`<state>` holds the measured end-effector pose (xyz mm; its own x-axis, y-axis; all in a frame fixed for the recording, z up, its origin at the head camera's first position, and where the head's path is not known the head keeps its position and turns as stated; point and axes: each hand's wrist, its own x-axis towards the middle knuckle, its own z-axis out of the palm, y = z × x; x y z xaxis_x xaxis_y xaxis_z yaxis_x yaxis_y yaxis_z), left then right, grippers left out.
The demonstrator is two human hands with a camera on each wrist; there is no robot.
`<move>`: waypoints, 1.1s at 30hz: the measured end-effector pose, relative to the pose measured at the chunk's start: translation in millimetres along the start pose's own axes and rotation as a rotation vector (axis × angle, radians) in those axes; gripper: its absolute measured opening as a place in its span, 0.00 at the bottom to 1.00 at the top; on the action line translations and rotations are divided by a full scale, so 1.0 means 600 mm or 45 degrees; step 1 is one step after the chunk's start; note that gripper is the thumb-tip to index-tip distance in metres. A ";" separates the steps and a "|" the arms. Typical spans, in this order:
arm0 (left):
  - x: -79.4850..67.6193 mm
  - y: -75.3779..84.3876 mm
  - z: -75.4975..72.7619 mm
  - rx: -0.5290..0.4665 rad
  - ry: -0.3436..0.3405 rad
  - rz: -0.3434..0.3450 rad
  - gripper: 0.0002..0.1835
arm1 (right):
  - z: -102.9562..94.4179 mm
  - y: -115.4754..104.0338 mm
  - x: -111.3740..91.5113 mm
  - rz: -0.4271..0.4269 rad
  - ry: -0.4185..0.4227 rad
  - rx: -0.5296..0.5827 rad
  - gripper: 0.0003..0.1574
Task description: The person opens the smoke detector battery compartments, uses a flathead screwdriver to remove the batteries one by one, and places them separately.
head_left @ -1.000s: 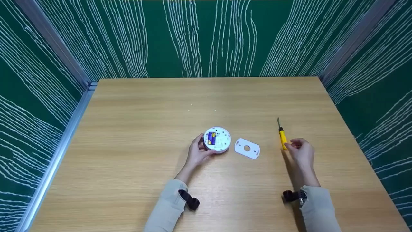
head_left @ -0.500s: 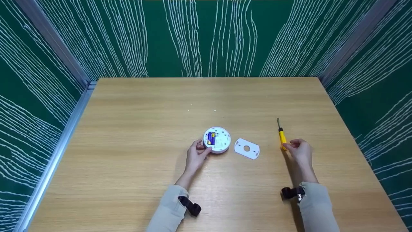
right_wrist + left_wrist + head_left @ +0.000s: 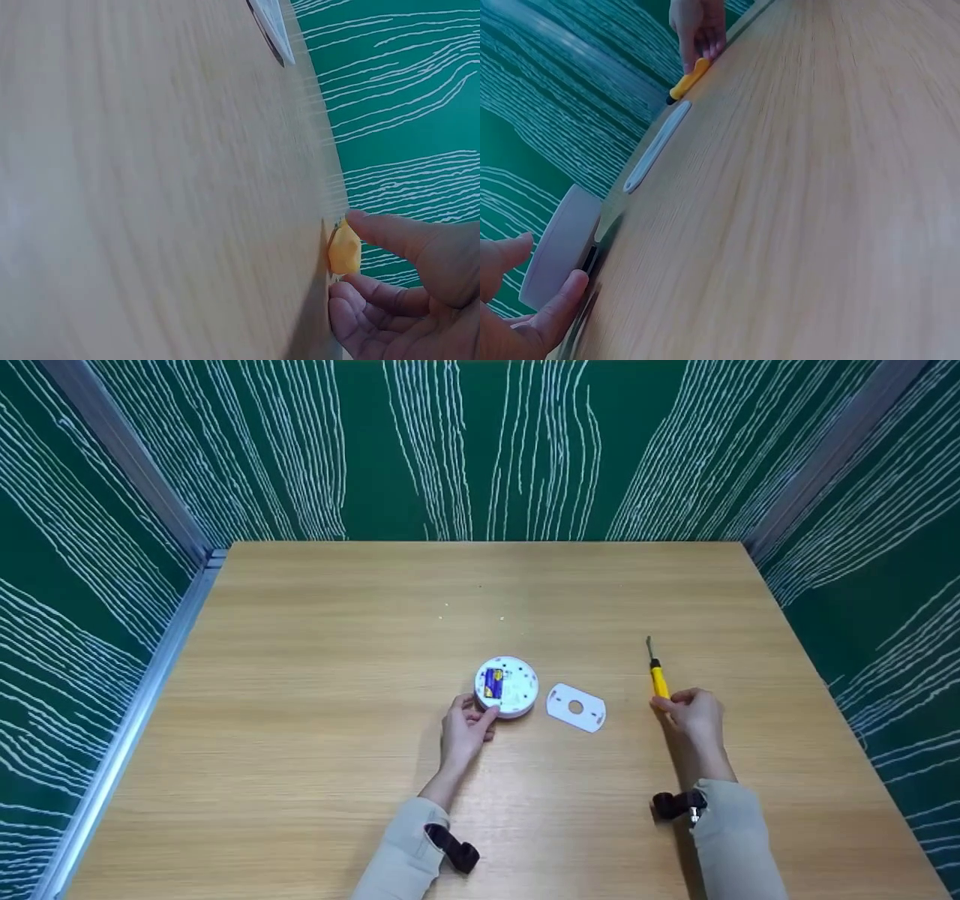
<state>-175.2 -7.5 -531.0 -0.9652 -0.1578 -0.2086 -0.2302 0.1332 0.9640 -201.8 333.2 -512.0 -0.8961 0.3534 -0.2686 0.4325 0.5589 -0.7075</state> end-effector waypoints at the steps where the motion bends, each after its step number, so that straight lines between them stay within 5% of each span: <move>1: 0.000 0.000 0.002 0.000 0.004 -0.002 0.28 | 0.000 0.000 0.000 -0.002 0.005 -0.010 0.30; 19: 0.005 0.001 0.010 -0.042 0.053 -0.033 0.26 | 0.004 -0.003 0.006 0.042 -0.007 -0.080 0.21; 33: 0.014 0.003 0.002 -0.057 0.036 -0.005 0.22 | 0.006 -0.003 -0.010 0.009 0.125 0.020 0.21</move>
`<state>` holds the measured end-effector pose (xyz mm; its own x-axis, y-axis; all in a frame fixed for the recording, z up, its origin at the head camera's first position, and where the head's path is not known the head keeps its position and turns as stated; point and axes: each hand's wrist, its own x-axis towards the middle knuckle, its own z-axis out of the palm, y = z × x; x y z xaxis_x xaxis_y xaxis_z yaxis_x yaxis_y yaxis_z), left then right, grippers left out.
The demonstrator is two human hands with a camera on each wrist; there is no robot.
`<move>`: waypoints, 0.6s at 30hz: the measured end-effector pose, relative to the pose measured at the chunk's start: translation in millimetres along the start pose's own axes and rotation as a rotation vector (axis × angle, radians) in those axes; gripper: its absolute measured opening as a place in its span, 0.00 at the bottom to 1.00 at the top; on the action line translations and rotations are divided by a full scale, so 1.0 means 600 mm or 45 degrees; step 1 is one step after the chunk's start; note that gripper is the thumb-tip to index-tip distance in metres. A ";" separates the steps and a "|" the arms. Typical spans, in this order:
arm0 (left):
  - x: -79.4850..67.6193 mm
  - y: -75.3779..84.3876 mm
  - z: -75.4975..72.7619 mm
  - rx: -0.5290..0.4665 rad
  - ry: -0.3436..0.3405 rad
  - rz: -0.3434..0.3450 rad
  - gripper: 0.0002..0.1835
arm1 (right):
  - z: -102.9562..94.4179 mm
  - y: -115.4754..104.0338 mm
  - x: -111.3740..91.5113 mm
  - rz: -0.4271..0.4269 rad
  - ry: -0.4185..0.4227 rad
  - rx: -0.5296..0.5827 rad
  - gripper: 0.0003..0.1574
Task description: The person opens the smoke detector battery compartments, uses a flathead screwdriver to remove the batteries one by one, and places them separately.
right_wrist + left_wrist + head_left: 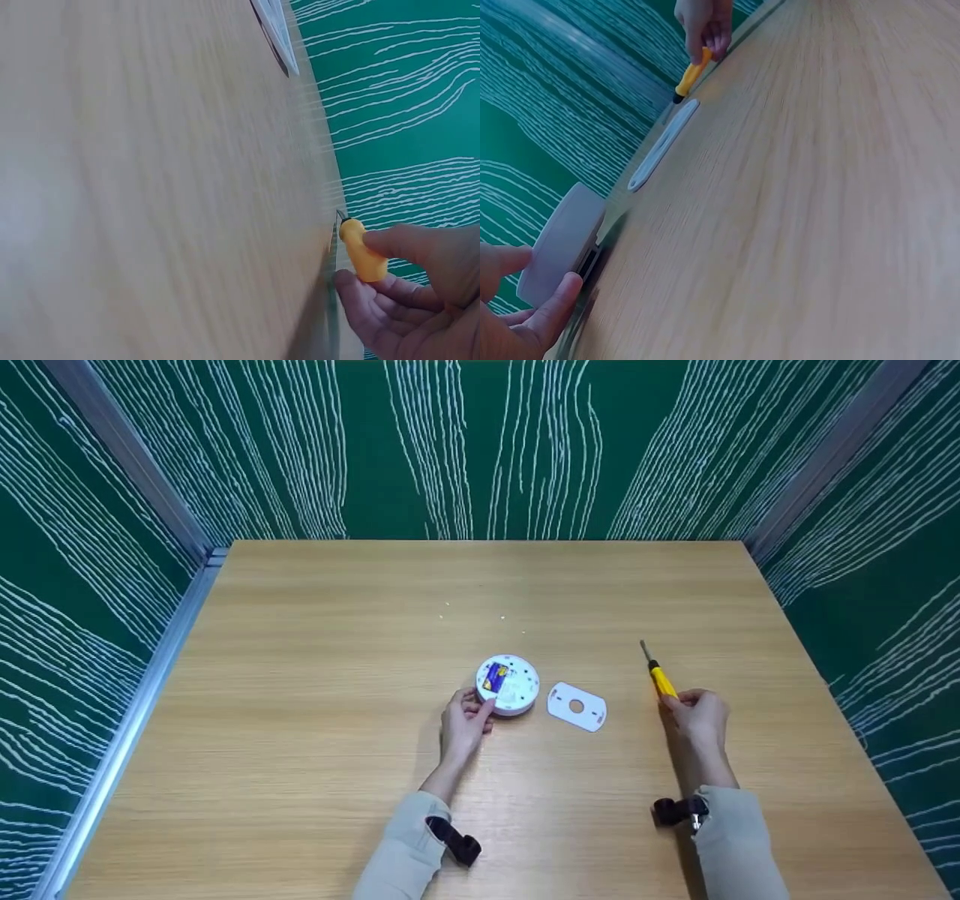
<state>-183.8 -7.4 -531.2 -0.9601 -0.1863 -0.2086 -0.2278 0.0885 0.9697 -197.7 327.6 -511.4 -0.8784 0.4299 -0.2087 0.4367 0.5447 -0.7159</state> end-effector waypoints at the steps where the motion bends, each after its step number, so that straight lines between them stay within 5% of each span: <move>1: 0.001 0.001 -0.001 0.005 0.001 -0.004 0.21 | 0.000 -0.001 -0.002 -0.002 0.015 0.024 0.22; 18: 0.018 0.005 -0.012 0.089 0.032 0.049 0.14 | 0.003 -0.006 -0.021 -0.097 0.264 0.271 0.20</move>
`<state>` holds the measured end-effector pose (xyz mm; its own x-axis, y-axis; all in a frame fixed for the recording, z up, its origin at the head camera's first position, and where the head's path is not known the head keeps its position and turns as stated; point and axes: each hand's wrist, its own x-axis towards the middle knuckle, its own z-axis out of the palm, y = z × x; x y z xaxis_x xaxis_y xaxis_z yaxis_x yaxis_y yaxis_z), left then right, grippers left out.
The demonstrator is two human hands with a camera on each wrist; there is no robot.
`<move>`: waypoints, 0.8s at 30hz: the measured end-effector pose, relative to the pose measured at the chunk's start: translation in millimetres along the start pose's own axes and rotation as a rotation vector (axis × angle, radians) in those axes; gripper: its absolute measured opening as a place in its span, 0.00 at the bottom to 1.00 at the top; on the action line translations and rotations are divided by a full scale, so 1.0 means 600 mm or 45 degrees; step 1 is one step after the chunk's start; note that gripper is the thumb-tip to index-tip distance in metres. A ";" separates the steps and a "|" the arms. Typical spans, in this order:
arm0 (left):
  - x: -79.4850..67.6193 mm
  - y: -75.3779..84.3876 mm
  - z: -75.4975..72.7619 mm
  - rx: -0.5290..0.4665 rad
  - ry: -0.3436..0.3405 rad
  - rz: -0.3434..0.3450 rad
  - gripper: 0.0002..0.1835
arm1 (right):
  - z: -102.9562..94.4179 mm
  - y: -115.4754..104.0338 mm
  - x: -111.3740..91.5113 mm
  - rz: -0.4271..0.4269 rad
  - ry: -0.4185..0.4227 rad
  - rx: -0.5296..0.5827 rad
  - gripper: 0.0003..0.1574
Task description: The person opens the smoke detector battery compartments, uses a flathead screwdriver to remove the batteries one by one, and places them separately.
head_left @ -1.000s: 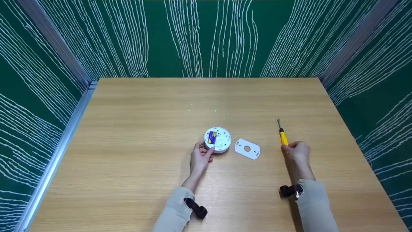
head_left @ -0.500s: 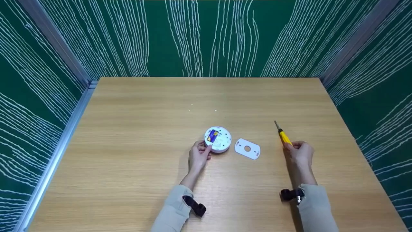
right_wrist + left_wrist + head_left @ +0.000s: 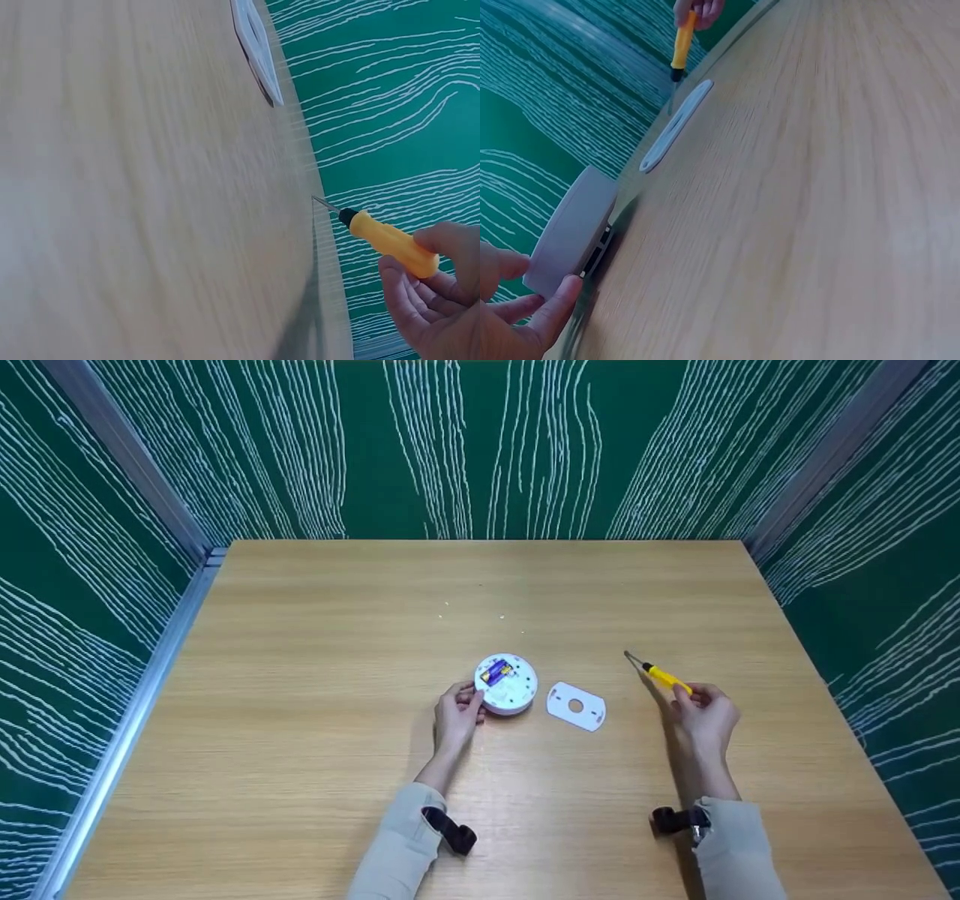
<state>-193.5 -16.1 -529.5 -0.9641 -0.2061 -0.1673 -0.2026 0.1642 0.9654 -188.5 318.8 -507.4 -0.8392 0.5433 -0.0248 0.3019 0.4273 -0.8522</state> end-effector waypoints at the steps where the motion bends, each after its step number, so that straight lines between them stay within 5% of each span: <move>1: 0.001 0.000 -0.001 0.004 0.000 0.005 0.14 | 0.000 0.000 -0.001 -0.017 0.016 0.012 0.20; 9: 0.008 0.005 -0.007 0.009 0.007 0.021 0.15 | 0.002 -0.006 -0.009 -0.148 0.092 0.185 0.17; 24: 0.031 0.006 -0.010 0.021 -0.012 0.044 0.13 | 0.005 -0.039 -0.032 -0.057 -0.014 0.317 0.20</move>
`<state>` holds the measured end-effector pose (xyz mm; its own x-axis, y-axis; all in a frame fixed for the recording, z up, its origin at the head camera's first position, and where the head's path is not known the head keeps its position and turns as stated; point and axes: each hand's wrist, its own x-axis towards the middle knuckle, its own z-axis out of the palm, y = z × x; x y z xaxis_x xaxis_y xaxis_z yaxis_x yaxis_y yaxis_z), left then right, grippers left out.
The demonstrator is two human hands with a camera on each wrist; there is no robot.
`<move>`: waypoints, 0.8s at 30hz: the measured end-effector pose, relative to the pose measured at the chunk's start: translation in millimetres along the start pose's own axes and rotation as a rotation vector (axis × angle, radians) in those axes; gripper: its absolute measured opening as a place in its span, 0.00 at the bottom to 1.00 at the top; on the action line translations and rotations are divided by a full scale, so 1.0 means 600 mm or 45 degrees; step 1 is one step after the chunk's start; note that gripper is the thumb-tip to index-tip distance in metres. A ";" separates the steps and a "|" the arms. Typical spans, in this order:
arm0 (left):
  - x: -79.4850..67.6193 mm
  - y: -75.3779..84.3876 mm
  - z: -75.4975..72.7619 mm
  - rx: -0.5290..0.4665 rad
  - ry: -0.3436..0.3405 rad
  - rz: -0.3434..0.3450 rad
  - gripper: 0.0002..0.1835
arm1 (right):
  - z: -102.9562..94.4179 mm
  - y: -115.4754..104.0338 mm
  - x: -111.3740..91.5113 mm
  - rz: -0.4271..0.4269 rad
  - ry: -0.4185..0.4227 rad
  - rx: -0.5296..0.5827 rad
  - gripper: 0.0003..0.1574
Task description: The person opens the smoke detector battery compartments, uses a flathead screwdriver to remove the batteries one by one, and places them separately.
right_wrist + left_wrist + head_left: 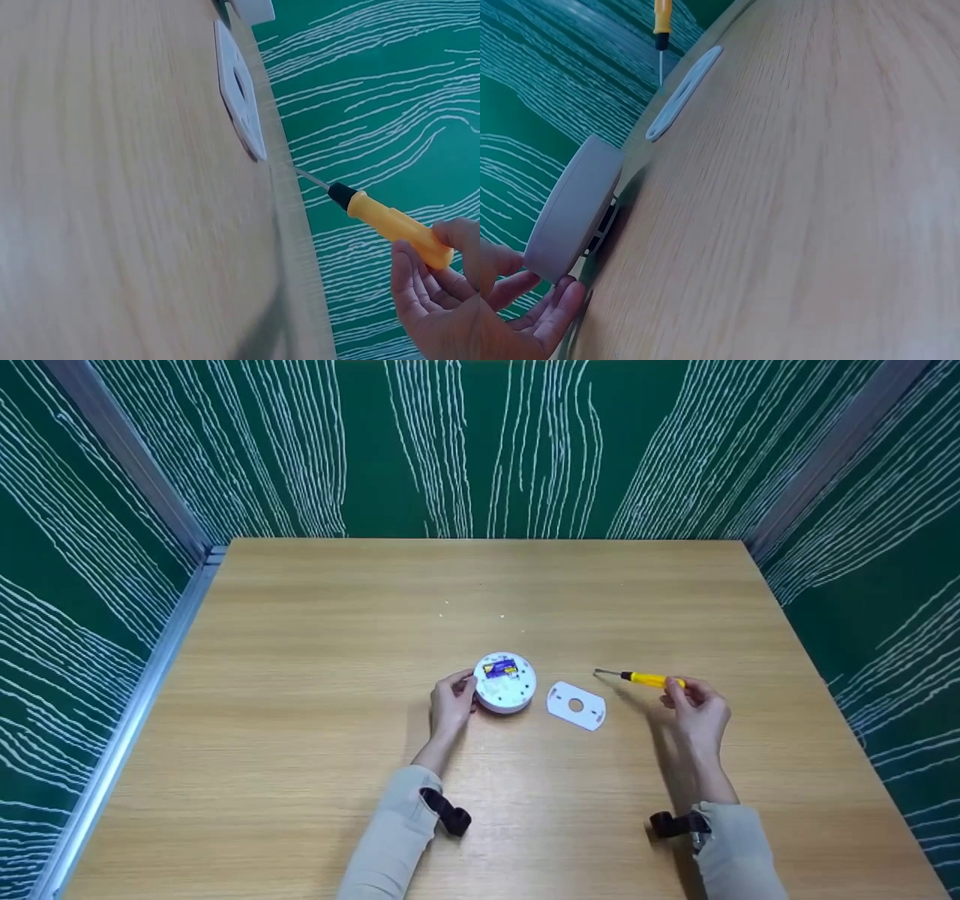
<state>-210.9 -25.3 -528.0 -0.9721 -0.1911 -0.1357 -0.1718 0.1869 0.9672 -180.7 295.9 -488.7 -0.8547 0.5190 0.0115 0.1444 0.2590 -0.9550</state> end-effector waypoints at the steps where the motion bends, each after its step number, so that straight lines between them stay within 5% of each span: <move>1: 0.002 0.000 0.000 0.001 -0.002 0.000 0.13 | 0.001 0.000 0.000 -0.002 -0.008 0.006 0.20; 9: 0.016 -0.005 0.002 0.042 0.003 0.012 0.13 | 0.008 -0.004 -0.002 -0.076 -0.075 0.025 0.19; 17: 0.022 -0.006 0.002 0.038 -0.013 0.003 0.14 | 0.026 -0.043 -0.026 -0.202 -0.118 0.214 0.12; 24: 0.024 -0.012 0.005 -0.020 -0.057 0.009 0.15 | 0.051 0.071 0.049 -0.371 -0.245 0.373 0.11</move>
<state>-224.0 -26.3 -537.7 -0.9796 -0.1463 -0.1379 -0.1626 0.1733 0.9714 -215.2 297.1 -538.0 -0.9199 0.2905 0.2636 -0.2397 0.1158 -0.9639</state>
